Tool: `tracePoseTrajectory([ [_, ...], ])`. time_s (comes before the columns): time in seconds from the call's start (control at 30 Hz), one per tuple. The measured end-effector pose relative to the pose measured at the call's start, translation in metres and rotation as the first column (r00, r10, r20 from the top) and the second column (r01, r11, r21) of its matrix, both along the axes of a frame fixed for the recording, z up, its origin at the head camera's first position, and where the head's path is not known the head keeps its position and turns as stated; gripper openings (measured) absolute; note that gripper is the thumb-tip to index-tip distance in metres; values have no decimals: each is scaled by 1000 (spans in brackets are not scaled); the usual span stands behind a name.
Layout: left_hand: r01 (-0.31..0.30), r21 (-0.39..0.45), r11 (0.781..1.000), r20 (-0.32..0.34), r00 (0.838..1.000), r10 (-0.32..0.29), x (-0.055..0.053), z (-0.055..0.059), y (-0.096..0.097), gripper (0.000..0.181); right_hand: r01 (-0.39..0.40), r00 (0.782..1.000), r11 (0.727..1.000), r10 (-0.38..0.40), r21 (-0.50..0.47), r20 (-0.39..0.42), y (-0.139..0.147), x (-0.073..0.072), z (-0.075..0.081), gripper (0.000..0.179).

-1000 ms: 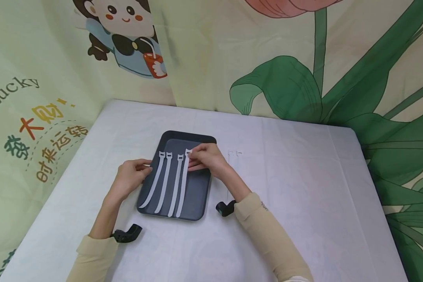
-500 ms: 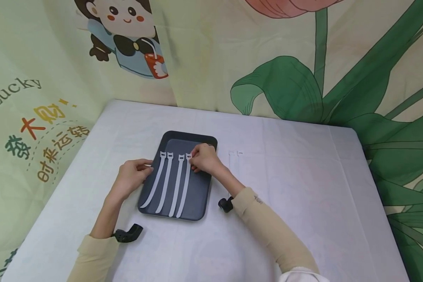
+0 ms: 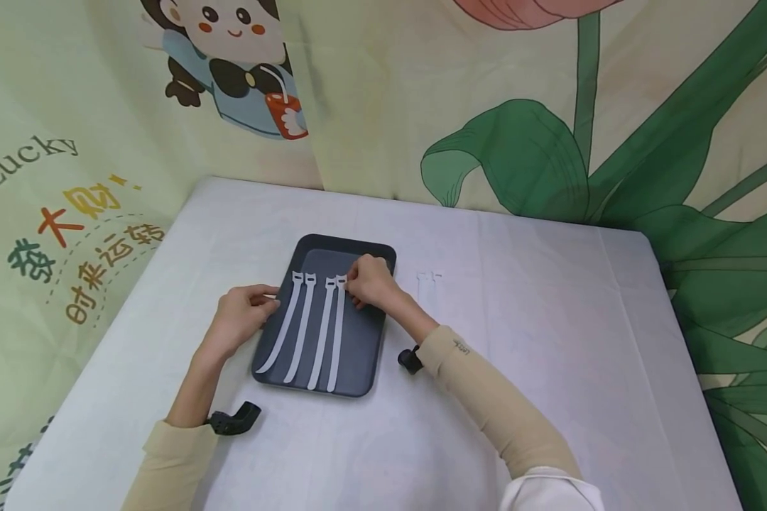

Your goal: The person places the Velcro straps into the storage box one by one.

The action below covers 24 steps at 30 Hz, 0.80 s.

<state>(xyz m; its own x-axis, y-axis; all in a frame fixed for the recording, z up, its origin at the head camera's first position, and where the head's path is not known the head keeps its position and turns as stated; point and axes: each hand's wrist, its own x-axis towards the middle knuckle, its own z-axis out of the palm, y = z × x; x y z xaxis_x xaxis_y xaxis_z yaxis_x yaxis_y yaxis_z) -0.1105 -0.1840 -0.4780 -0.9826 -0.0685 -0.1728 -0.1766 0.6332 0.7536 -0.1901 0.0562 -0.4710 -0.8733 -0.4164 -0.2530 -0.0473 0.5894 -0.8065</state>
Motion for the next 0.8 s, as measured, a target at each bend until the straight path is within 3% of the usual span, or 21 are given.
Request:
tracePoseTrajectory([
  [0.37,-3,-3,1000,8,1000,3,0,0,1,34,33,999,996,-30,79,-28,-3,-1,-5,11],
  [0.6,-6,-12,1000,9,1000,6,1,1,1,34,43,999,997,-42,66,-20,-2,1,-5,10],
  [0.8,-1,-15,1000,7,1000,1,1,2,1,34,25,999,999,-23,45,-37,5,4,5,12],
])
